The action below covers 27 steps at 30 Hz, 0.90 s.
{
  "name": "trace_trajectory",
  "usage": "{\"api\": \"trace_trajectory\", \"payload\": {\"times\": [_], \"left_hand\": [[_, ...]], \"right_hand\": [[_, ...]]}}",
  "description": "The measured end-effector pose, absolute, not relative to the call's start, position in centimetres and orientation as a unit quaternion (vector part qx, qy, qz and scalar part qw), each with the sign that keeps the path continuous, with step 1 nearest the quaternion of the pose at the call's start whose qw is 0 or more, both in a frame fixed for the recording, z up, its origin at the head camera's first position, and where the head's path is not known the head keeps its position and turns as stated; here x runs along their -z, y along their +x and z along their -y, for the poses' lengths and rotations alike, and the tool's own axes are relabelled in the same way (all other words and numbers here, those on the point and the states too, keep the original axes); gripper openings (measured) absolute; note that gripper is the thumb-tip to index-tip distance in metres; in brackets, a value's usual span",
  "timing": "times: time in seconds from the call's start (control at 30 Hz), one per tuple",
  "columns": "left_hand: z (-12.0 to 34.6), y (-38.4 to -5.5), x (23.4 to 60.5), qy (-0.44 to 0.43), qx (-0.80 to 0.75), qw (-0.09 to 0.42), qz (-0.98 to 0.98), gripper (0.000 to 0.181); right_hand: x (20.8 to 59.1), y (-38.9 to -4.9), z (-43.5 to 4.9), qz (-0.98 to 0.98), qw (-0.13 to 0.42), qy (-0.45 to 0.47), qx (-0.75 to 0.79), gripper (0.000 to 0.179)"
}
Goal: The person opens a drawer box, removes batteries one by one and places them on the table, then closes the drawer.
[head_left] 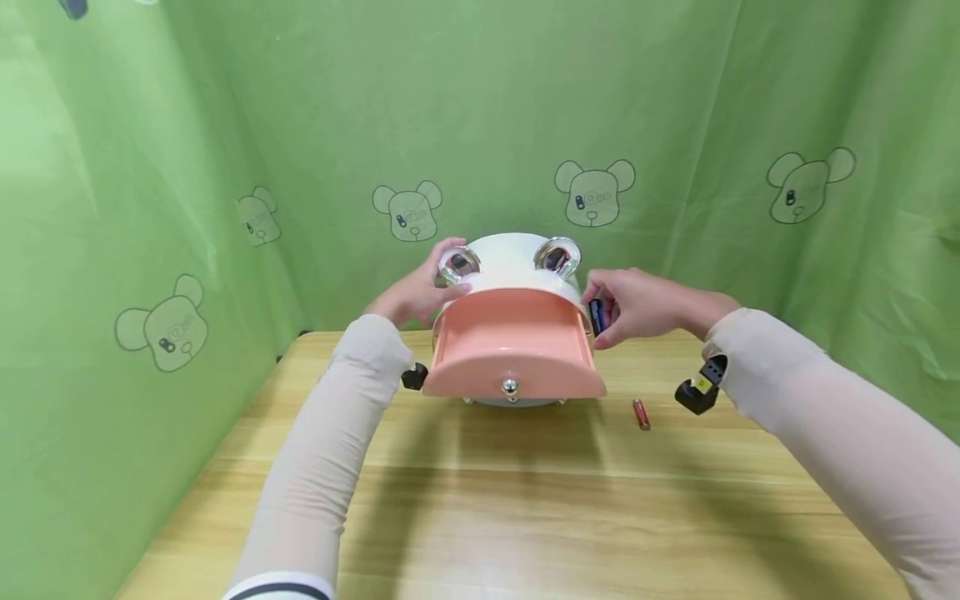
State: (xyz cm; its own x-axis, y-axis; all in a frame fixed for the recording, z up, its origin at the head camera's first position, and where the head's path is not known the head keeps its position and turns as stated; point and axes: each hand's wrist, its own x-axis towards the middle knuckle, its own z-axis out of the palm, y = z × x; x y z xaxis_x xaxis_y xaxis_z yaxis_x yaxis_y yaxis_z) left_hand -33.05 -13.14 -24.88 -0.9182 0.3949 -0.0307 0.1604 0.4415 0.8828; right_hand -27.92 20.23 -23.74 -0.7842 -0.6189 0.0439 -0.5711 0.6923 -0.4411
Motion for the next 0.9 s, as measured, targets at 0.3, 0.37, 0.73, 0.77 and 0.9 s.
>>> {"api": "trace_trajectory", "payload": {"times": [0.3,0.37,0.73,0.77,0.9], "left_hand": [[13.1,-33.0,24.9,0.169,-0.499,0.119,-0.841,0.077],[13.1,-33.0,24.8,0.168,-0.505,0.121,-0.838,0.078],[13.3,-33.2,24.7,0.169,-0.508,0.117,-0.837,0.078],[13.3,-33.2,24.8,0.169,-0.508,0.118,-0.836,0.078],[13.3,-33.2,25.0,0.167,-0.508,0.121,-0.837,0.077]], "right_hand": [[24.3,-28.0,-21.2,-0.924,0.054,-0.305,0.223,0.054],[24.5,-28.1,-21.4,-0.924,0.052,-0.306,0.222,0.054],[25.4,-28.3,-22.4,-0.923,0.047,-0.305,0.228,0.06],[25.5,-28.3,-22.5,-0.924,0.049,-0.303,0.228,0.059],[26.3,-28.3,-23.0,-0.923,0.058,-0.299,0.234,0.059]]}}
